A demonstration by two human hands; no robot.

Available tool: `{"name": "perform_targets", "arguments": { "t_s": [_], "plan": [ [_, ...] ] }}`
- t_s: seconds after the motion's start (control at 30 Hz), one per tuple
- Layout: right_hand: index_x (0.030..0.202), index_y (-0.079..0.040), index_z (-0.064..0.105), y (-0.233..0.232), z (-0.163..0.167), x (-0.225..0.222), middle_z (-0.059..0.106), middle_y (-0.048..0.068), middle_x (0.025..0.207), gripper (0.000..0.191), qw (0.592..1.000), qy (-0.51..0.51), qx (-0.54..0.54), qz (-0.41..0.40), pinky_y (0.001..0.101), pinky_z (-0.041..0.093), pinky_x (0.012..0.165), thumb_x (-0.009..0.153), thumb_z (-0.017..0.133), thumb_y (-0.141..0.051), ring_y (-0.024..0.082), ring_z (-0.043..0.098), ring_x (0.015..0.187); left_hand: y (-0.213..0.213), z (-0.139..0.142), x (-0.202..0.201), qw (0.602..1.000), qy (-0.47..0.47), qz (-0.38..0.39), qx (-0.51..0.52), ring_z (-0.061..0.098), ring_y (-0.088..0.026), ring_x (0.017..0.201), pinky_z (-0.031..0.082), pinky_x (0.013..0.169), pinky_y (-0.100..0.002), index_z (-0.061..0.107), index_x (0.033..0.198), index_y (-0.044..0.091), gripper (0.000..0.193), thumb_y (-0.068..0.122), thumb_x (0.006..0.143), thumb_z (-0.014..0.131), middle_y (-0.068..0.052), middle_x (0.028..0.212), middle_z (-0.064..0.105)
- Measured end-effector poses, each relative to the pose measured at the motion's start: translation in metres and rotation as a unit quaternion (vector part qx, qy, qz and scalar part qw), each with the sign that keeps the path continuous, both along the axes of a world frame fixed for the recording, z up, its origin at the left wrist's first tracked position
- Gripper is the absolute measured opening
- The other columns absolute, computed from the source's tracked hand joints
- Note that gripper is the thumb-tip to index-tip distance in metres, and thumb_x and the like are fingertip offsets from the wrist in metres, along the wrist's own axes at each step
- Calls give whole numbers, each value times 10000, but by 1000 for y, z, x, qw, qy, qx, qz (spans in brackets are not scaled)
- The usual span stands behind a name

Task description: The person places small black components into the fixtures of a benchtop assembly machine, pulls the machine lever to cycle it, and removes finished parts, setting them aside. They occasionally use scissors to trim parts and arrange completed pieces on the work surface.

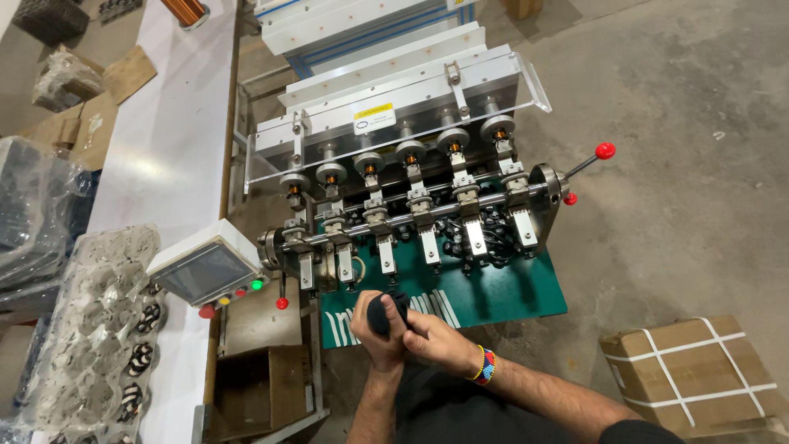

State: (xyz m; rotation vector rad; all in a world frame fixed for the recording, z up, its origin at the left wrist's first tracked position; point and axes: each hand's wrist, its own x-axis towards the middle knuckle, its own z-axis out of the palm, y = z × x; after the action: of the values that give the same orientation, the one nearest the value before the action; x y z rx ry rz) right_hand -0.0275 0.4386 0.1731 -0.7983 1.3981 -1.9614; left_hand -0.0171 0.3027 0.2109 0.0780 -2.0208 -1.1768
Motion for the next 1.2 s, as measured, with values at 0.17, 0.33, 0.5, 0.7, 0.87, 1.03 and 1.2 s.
{"name": "perform_targets", "arguments": {
  "t_s": [0.17,0.33,0.5,0.7,0.87,1.03,1.2],
  "plan": [
    [1381,50,520,3,11,4,632,47,1249,620,998,63,19,-20,294,480,988,971,703,-377,124,579,1165,-22,-35,2,991,-73,5,114,592,-198,514,424,534,-326,641,720,6,426,309,1018,610,-93,588,614],
    [1389,32,620,3,-3,-3,680,68,1266,446,1000,-14,8,-15,302,507,986,1028,647,-227,133,607,1150,-32,-56,4,937,-53,-43,344,637,-173,781,521,692,-295,670,998,-39,626,573,1050,549,-83,892,684],
    [1674,-132,510,-4,-32,-17,559,66,1195,537,970,-224,42,-83,327,384,717,1141,551,-184,178,415,922,-23,-27,10,944,-21,-221,246,520,-242,1317,478,1058,-363,277,1567,20,1060,821,904,484,-131,1477,458],
    [1332,-89,580,-4,-81,-21,706,45,1172,427,952,-295,14,-83,349,599,839,906,593,-96,186,697,1028,6,15,25,953,-92,-278,73,461,-349,1437,402,1188,-433,474,1463,-2,677,458,1012,680,-214,1594,346],
    [1184,-29,632,-9,-119,-19,687,73,1097,219,965,-242,48,-88,348,563,809,981,574,-84,176,652,973,12,19,24,976,-73,-185,84,655,-264,1055,539,917,-374,636,1165,-14,317,273,1032,616,-152,1159,622],
    [1178,-16,642,-21,-129,-10,691,86,1093,215,976,-185,33,-111,342,555,815,989,557,-76,169,645,978,16,7,20,970,-76,-162,163,640,-213,903,528,809,-324,625,1090,-16,286,256,1039,554,-113,991,624],
    [1248,-40,606,-24,-126,-9,684,77,1141,292,980,-139,60,-132,330,544,865,960,563,-61,167,631,1033,11,-9,18,967,-86,-153,184,621,-188,849,513,778,-306,628,1000,-37,287,220,1058,513,-98,932,621]
  ]
}}
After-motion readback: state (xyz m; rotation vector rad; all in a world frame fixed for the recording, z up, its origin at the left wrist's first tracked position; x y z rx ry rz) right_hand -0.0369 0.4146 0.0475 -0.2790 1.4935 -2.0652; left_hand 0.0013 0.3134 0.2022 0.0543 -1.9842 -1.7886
